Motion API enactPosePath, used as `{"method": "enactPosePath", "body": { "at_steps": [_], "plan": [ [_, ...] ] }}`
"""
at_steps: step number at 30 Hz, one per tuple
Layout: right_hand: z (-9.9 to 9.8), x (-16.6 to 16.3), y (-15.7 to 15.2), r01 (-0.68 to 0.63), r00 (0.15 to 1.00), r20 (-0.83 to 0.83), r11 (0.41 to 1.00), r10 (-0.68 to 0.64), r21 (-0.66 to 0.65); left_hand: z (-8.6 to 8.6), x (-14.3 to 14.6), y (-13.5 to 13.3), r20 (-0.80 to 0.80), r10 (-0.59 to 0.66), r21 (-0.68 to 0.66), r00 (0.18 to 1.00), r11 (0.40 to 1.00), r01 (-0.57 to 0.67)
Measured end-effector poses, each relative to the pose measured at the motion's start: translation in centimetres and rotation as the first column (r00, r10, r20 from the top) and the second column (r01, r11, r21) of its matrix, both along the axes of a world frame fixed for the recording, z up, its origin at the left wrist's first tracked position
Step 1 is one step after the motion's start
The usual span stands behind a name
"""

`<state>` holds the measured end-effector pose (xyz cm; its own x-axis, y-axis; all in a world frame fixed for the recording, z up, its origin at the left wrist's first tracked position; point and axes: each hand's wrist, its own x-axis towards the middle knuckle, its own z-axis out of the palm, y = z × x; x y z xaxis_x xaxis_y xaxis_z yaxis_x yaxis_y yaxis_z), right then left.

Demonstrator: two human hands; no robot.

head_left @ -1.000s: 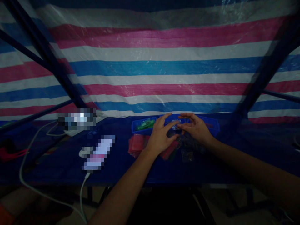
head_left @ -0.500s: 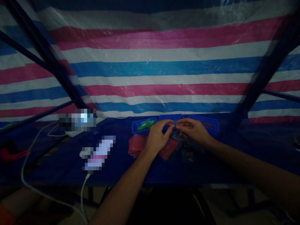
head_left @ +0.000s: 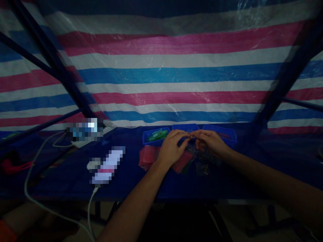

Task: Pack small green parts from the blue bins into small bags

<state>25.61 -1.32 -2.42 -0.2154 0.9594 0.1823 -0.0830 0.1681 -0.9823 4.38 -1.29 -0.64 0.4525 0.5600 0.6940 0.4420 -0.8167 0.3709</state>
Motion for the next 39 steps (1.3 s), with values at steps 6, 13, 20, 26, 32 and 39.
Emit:
{"method": "enactPosePath", "body": {
  "at_steps": [6, 13, 20, 26, 32, 39],
  "plan": [
    [0.0, -0.2, -0.2, -0.015, 0.992, 0.122, 0.997, 0.005, 0.075, 0.5, -0.1, -0.4, 0.028, 0.044, -0.081, 0.999, 0.996, -0.042],
    [-0.1, 0.3, 0.2, 0.23, 0.956, 0.15, 0.962, -0.251, 0.146, 0.2, 0.1, -0.3, 0.11, 0.136, -0.06, 0.985, 0.99, -0.13],
    [-0.3, 0.2, 0.0, 0.219, 0.923, 0.226, 0.908, -0.311, 0.358, 0.4, 0.4, -0.7, 0.032, 0.01, -0.178, 0.999, 0.984, -0.005],
    [-0.1, -0.1, -0.4, 0.062, 0.913, 0.337, 0.897, -0.228, 0.438, 0.1, 0.3, -0.5, 0.046, 0.055, -0.211, 0.997, 0.976, -0.044],
    [0.3, 0.0, -0.4, 0.142, 0.883, 0.331, 0.861, -0.333, 0.488, -0.3, 0.2, 0.2, 0.064, 0.08, -0.248, 0.995, 0.967, -0.062],
    [0.5, 0.2, -0.4, 0.025, 0.925, 0.316, 0.866, -0.209, 0.499, -0.4, 0.1, 0.2, 0.102, 0.031, -0.353, 0.994, 0.936, 0.007]
  ]
}}
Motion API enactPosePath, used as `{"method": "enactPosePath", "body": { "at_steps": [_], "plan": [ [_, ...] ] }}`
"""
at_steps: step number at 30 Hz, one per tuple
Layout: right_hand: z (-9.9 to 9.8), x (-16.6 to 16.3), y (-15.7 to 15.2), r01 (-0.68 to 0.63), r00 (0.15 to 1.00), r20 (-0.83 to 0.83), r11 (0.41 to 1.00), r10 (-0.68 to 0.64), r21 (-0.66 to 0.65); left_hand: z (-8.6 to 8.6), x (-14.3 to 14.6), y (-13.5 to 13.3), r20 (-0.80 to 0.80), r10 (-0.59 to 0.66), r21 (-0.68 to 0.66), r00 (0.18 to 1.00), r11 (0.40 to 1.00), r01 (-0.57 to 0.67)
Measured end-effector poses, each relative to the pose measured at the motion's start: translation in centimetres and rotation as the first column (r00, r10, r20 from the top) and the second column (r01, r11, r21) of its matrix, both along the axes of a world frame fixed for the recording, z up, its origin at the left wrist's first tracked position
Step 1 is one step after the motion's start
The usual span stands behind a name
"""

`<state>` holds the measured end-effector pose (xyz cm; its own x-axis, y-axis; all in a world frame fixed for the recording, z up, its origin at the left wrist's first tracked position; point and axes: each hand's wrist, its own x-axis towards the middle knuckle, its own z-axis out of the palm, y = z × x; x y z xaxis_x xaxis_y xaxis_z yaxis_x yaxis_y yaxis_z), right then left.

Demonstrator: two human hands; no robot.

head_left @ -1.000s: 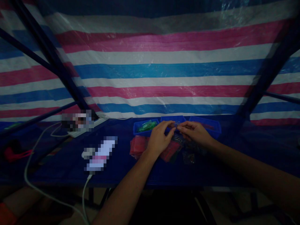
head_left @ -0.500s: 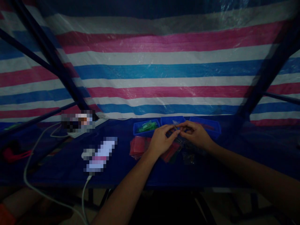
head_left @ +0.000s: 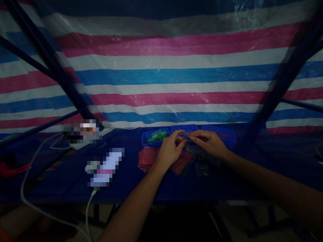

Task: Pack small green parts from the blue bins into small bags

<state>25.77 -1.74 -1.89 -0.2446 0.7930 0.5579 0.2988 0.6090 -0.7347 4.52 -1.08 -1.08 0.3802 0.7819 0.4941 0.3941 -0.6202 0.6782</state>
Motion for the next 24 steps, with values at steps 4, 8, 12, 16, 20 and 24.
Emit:
{"method": "enactPosePath", "body": {
  "at_steps": [4, 8, 12, 16, 20, 24],
  "plan": [
    [0.0, 0.1, 0.1, 0.107, 0.989, 0.079, 0.98, -0.121, 0.168, -0.2, -0.2, 0.3, 0.014, 0.112, 0.051, 0.994, 0.992, -0.113],
    [-0.3, 0.5, 0.6, 0.151, 0.944, 0.221, 0.917, -0.244, 0.368, -0.4, -0.6, 0.6, 0.004, 0.221, 0.17, 0.975, 0.961, -0.219],
    [-0.5, 0.9, 1.1, 0.048, 0.899, 0.379, 0.908, -0.221, 0.417, -0.5, -0.8, 0.7, 0.001, 0.25, 0.222, 0.968, 0.944, -0.244],
    [-0.2, 0.8, 0.7, -0.066, 0.893, 0.433, 0.916, -0.122, 0.395, -0.4, -0.8, 0.7, -0.011, 0.254, 0.242, 0.967, 0.939, -0.244],
    [-0.2, 0.4, 0.3, -0.17, 0.836, 0.547, 0.935, -0.03, 0.312, -0.4, -0.7, 0.7, -0.021, 0.262, 0.239, 0.965, 0.939, -0.249],
    [-0.8, 0.2, 0.5, -0.226, 0.811, 0.583, 0.947, 0.054, 0.227, -0.5, -0.7, 0.7, -0.028, 0.255, 0.225, 0.967, 0.944, -0.242]
  ]
}}
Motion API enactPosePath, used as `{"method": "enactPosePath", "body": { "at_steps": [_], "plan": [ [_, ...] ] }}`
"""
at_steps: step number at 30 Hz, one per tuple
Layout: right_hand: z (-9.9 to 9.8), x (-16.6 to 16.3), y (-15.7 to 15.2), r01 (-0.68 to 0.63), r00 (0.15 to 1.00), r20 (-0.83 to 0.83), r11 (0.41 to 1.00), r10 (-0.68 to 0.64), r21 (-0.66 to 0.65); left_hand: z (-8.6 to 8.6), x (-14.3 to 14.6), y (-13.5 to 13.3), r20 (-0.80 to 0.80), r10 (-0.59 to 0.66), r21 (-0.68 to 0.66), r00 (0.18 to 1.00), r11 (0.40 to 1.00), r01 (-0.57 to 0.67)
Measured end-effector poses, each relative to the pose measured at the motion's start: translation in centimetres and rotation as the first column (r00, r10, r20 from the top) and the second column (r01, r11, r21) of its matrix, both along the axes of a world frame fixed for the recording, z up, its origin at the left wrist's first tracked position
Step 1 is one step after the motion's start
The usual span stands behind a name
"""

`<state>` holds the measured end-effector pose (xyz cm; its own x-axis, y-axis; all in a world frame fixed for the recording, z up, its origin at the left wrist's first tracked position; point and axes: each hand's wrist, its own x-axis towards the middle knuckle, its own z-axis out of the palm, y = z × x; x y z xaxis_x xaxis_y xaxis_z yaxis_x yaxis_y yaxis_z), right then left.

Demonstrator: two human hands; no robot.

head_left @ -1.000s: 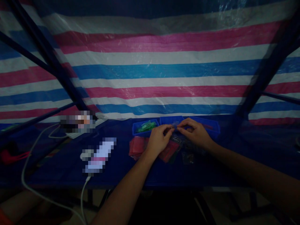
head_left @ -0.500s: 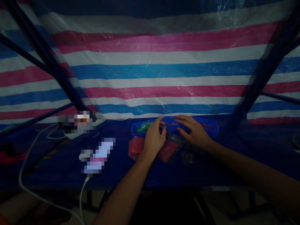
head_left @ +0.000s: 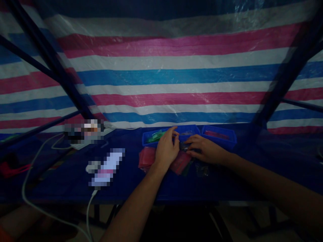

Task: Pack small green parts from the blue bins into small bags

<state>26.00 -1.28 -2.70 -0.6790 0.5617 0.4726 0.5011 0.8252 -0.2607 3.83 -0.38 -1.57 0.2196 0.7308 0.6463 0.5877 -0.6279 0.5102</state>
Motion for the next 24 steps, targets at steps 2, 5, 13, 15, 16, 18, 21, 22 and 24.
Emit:
{"method": "enactPosePath", "body": {
  "at_steps": [2, 5, 13, 15, 16, 18, 21, 22, 24],
  "plan": [
    [-0.2, -0.1, 0.1, -0.021, 1.0, -0.016, 0.999, 0.02, -0.025, 0.0, 0.0, 0.0, 0.001, -0.011, -0.008, 1.0, 1.0, 0.011],
    [-0.1, -0.1, 0.2, -0.004, 0.999, -0.053, 1.0, 0.003, -0.018, 0.1, 0.1, -0.1, -0.002, -0.046, -0.013, 0.999, 0.999, 0.046],
    [0.6, 0.1, -0.3, 0.196, 0.909, -0.339, 0.967, -0.241, -0.162, 0.8, 0.5, -0.9, -0.096, -0.157, -0.033, 0.983, 0.987, 0.154],
    [0.5, 0.1, -0.2, 0.195, 0.867, -0.406, 0.947, -0.288, -0.255, 0.9, 0.6, -1.0, -0.07, -0.189, -0.073, 0.979, 0.98, 0.184],
    [0.4, 0.0, -0.1, 0.171, 0.842, -0.447, 0.935, -0.302, -0.31, 1.0, 0.6, -1.1, -0.048, -0.206, -0.092, 0.977, 0.975, 0.201],
    [0.0, -0.1, 0.1, 0.085, 0.78, -0.542, 0.912, -0.311, -0.401, 1.1, 0.7, -1.1, 0.005, -0.233, -0.119, 0.972, 0.965, 0.232],
    [-0.4, -0.3, 0.3, -0.008, 0.704, -0.636, 0.892, -0.316, -0.451, 0.9, 0.9, -1.1, 0.079, -0.253, -0.156, 0.964, 0.952, 0.262],
    [-0.4, -0.3, 0.3, -0.021, 0.691, -0.649, 0.89, -0.316, -0.456, 0.8, 0.9, -1.1, 0.093, -0.258, -0.17, 0.962, 0.948, 0.271],
    [-0.4, -0.4, 0.2, -0.046, 0.681, -0.662, 0.883, -0.314, -0.467, 0.6, 1.0, -1.0, 0.104, -0.267, -0.184, 0.958, 0.941, 0.282]
  ]
}}
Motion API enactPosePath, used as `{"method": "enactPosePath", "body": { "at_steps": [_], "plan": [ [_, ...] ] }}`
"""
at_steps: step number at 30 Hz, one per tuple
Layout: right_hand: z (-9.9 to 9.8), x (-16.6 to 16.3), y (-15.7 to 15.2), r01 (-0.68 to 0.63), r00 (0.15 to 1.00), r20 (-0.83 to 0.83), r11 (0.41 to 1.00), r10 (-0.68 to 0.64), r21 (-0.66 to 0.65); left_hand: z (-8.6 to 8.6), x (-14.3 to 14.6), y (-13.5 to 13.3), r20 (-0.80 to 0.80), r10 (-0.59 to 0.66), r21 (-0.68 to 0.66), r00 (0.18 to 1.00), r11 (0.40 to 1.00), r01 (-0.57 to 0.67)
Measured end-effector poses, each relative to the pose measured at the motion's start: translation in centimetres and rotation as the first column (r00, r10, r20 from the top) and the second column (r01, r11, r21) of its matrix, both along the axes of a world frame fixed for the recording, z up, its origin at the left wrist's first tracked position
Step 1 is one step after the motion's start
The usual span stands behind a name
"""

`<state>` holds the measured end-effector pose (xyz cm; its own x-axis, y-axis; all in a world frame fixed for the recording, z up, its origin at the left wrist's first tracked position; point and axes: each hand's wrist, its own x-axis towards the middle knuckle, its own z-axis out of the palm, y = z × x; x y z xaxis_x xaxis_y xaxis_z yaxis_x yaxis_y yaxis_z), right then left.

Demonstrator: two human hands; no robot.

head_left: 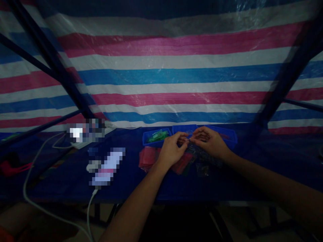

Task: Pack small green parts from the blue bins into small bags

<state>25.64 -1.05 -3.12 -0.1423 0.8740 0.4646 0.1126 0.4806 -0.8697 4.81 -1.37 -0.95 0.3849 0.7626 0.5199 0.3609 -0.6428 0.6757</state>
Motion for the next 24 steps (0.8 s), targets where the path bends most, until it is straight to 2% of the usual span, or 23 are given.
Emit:
{"method": "enactPosePath", "body": {
  "at_steps": [6, 15, 24],
  "plan": [
    [0.1, -0.03, -0.07, -0.093, 0.995, -0.027, 0.994, 0.091, -0.064, 0.05, 0.02, 0.05, 0.04, 0.0, 0.027, 0.999, 1.0, -0.001],
    [-0.1, -0.05, 0.16, -0.077, 0.997, -0.014, 0.995, 0.076, -0.067, -0.21, 0.04, 0.01, -0.007, -0.024, -0.037, 1.0, 0.999, 0.023],
    [-0.43, 0.17, -0.03, -0.075, 0.986, 0.15, 0.997, 0.079, -0.032, -0.42, 0.26, -0.13, -0.031, -0.07, 0.012, 0.997, 0.997, 0.07]
  ]
}}
